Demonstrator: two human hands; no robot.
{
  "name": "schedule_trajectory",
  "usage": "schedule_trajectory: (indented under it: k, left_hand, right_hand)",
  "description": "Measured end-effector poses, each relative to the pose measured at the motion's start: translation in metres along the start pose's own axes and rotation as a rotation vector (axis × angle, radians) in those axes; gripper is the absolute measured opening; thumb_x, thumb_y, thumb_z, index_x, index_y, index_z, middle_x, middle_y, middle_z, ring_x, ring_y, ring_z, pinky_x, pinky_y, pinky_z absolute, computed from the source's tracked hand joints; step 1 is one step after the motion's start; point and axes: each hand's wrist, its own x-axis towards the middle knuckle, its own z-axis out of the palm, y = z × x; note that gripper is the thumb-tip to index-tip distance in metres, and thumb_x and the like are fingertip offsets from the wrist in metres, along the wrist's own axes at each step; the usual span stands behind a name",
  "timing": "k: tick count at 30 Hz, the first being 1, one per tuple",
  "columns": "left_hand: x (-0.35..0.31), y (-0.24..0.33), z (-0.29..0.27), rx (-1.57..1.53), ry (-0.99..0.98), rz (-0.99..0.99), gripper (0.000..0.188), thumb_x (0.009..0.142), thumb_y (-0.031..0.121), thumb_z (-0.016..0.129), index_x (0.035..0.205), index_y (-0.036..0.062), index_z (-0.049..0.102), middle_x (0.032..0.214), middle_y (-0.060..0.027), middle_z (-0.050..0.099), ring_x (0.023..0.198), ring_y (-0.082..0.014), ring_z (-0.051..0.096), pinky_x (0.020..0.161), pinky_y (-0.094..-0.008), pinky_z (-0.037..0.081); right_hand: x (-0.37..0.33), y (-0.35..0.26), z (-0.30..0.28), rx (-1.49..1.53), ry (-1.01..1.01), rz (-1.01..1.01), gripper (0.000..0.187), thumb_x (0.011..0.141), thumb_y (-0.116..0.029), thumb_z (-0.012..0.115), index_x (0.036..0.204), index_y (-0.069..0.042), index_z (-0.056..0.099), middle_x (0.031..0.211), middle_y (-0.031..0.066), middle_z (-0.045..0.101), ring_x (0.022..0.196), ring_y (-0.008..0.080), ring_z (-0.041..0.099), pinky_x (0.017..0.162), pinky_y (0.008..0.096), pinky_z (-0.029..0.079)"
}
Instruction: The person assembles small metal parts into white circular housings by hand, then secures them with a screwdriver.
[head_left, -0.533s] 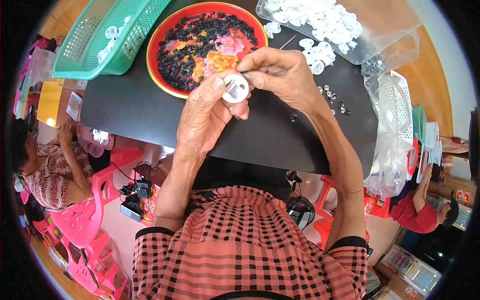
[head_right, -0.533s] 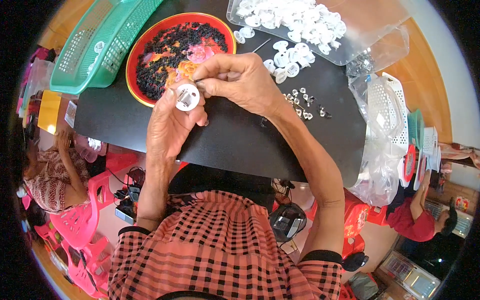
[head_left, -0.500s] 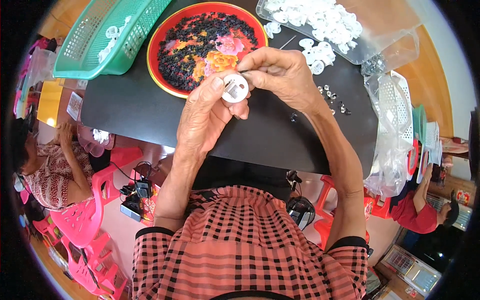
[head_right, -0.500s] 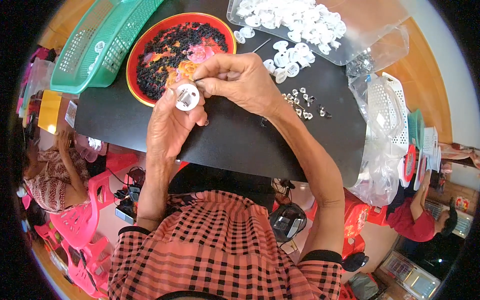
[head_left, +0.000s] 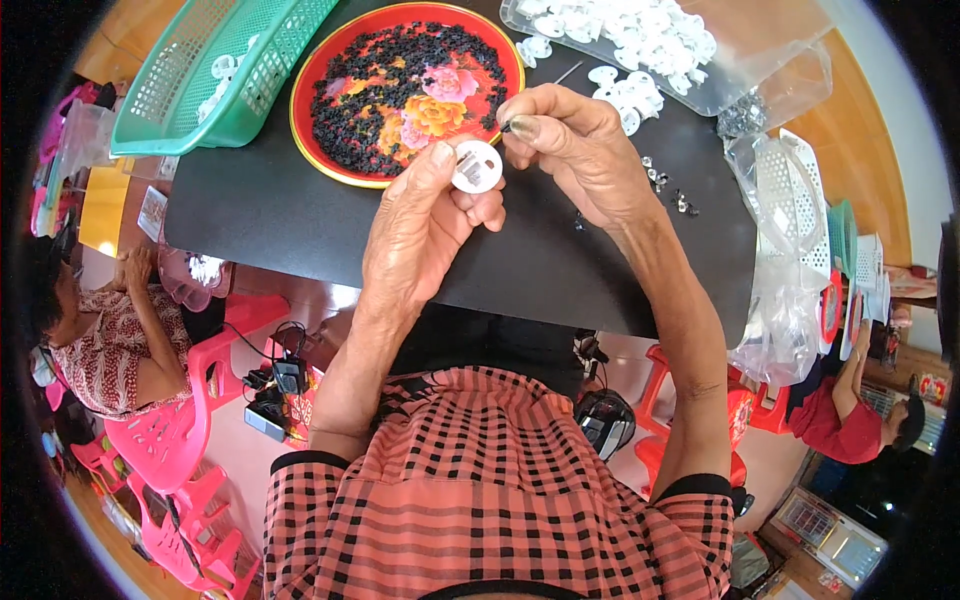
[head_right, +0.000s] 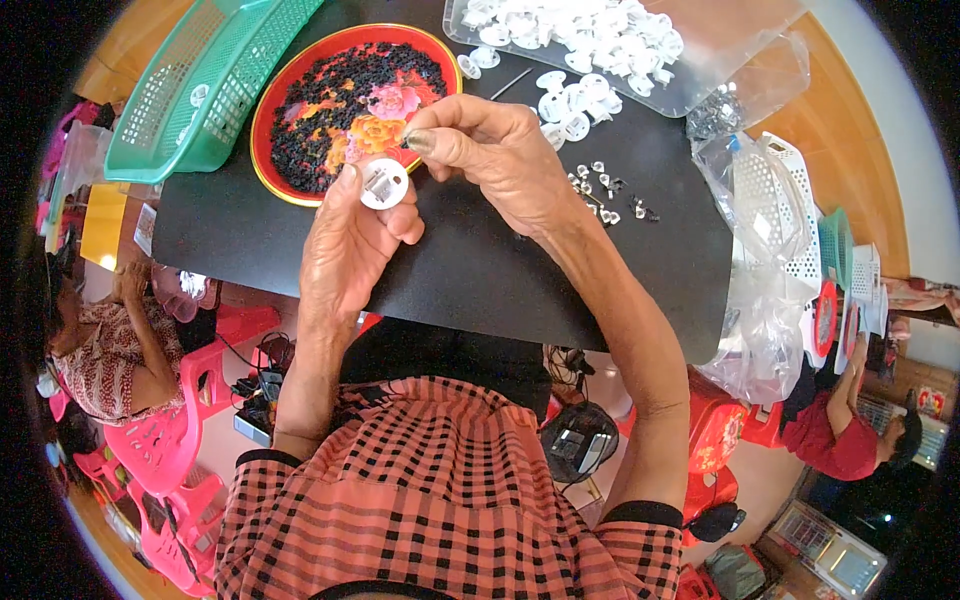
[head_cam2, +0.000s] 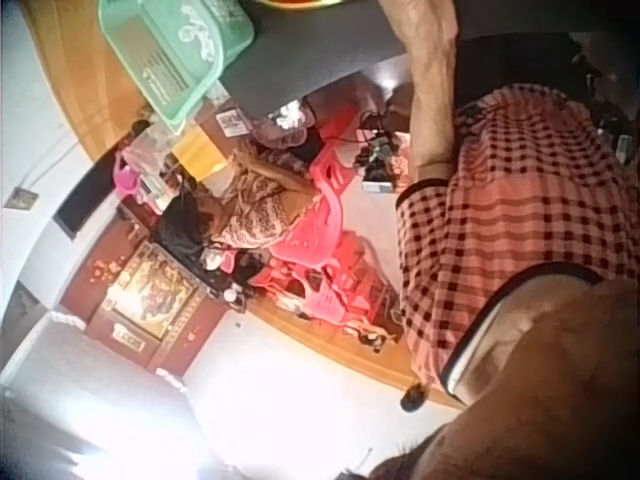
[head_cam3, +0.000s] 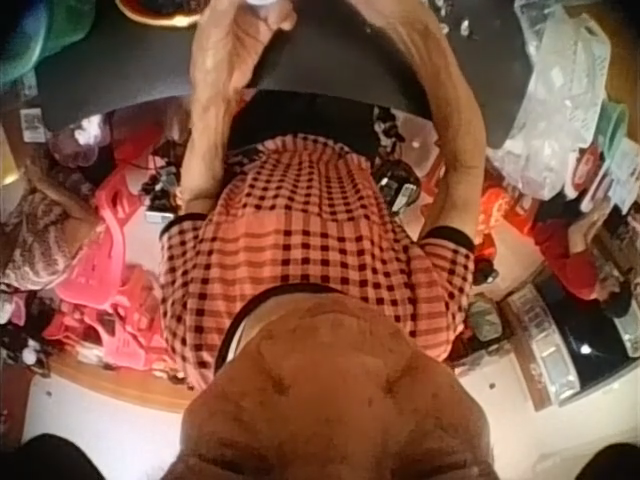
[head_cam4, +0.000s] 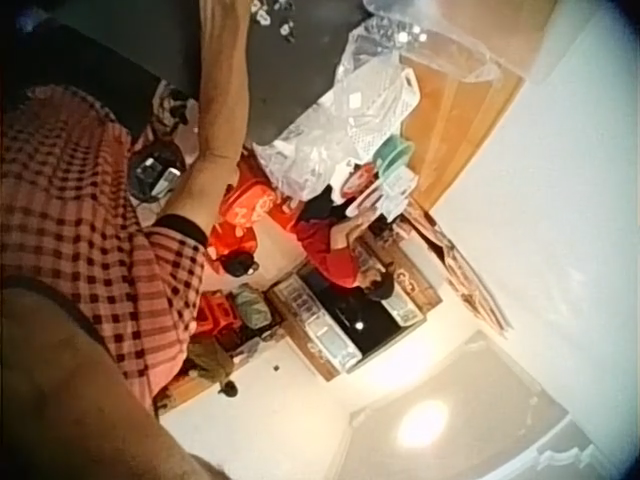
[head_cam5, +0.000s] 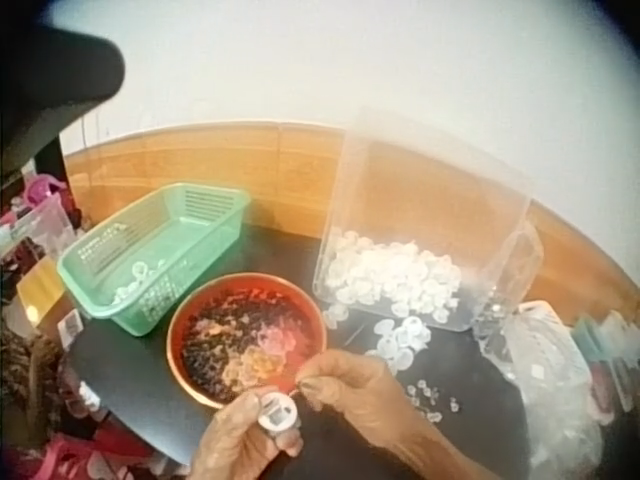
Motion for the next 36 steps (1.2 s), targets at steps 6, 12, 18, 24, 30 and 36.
schedule_trajectory:
  k: [6,12,18,24,30,36]
  left_hand:
    - [0.005,-0.006,0.003,-0.025,-0.037,0.000,0.038,0.096,0.032,0.049,0.107,-0.0044,0.055,0.082,-0.0105,0.057,0.069,-0.0154,0.051,0.066,-0.0335,0.047]
    - [0.003,-0.007,0.007,0.071,-0.033,0.029,0.038,0.097,0.033,0.046,0.100,-0.0037,0.057,0.078,-0.0088,0.056,0.068,-0.0155,0.051,0.066,-0.0324,0.047]
    - [0.000,-0.006,0.006,0.151,-0.015,0.009,0.039,0.098,0.034,0.044,0.093,-0.0023,0.058,0.076,-0.0071,0.056,0.067,-0.0143,0.052,0.065,-0.0305,0.046]
    - [0.001,-0.009,0.000,0.185,-0.002,-0.023,0.039,0.098,0.034,0.043,0.093,-0.0013,0.059,0.077,-0.0072,0.056,0.067,-0.0141,0.052,0.066,-0.0302,0.046]
    - [-0.002,-0.012,0.003,0.245,-0.026,0.038,0.042,0.100,0.033,0.038,0.103,-0.0041,0.057,0.079,-0.0063,0.056,0.071,-0.0139,0.052,0.070,-0.0298,0.045]
    - [-0.003,-0.012,-0.005,0.243,-0.077,0.000,0.043,0.100,0.033,0.037,0.106,-0.0048,0.057,0.081,-0.0057,0.056,0.072,-0.0133,0.052,0.071,-0.0281,0.045]
  right_hand:
    - [-0.006,-0.008,0.013,-0.126,-0.048,-0.146,0.010,0.085,-0.006,0.064,0.090,0.002,0.065,0.088,0.0073,0.059,0.080,0.0130,0.055,0.073,0.0256,0.045]
    - [-0.008,-0.009,0.015,-0.251,-0.043,-0.216,0.008,0.082,0.003,0.064,0.090,0.005,0.065,0.090,0.0083,0.059,0.083,0.0139,0.057,0.073,0.0253,0.046]
    - [-0.008,-0.009,0.011,-0.578,-0.046,-0.294,0.007,0.081,0.002,0.065,0.088,0.003,0.065,0.089,0.0069,0.059,0.074,0.0100,0.056,0.065,0.0215,0.045]
    - [-0.008,-0.016,0.015,-0.820,-0.050,-0.386,0.010,0.077,0.001,0.068,0.087,-0.001,0.067,0.082,0.0027,0.060,0.067,0.0063,0.051,0.060,0.0202,0.041]
    - [-0.005,-0.010,0.013,-0.822,-0.009,-0.407,0.006,0.078,-0.002,0.068,0.084,-0.002,0.067,0.075,0.0021,0.059,0.060,0.0056,0.054,0.056,0.0216,0.043]
    - [-0.006,-0.013,0.014,-0.854,-0.041,-0.397,0.007,0.077,-0.003,0.068,0.083,-0.002,0.067,0.074,0.0013,0.059,0.062,0.0053,0.054,0.056,0.0222,0.043]
